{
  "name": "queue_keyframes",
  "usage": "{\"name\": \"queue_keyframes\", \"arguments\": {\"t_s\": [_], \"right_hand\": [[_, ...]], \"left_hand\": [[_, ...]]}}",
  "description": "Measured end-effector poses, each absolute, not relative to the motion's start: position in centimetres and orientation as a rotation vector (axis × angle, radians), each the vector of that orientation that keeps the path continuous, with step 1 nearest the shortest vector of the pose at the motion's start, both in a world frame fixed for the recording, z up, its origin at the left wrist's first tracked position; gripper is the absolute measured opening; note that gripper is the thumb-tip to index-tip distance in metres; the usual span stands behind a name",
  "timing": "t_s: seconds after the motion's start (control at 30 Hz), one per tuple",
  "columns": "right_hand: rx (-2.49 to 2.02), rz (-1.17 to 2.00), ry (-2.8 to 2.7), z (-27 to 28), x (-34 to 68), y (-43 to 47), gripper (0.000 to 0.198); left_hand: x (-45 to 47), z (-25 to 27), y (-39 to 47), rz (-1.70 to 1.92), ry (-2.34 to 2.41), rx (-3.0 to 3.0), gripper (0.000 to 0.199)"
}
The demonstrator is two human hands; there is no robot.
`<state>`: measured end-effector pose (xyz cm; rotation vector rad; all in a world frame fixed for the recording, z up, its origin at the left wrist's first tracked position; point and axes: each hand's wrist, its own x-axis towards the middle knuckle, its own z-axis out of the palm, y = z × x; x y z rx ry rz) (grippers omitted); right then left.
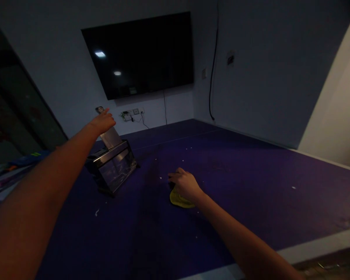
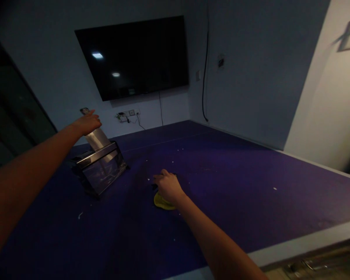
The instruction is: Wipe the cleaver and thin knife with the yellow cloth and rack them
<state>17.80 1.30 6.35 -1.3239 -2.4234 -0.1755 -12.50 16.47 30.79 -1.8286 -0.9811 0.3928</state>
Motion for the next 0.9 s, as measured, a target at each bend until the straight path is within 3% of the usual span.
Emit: {"name": "queue_keyframes", "arguments": {"t_s": [0.33, 0.9], "right_hand": [[-1.338, -0.162, -2.460, 6.8, 17.7, 0.9, 0.037], [-1.321, -0.174, -2.448, 6.8, 17.7, 0.9, 0.036]], "left_hand": [[-11.4, 26.0, 18.0, 0.292, -1.012, -2.015, 0.029], [-10.9, 23.2, 17.7, 0.356, -1.004, -2.029, 0.028]]}}
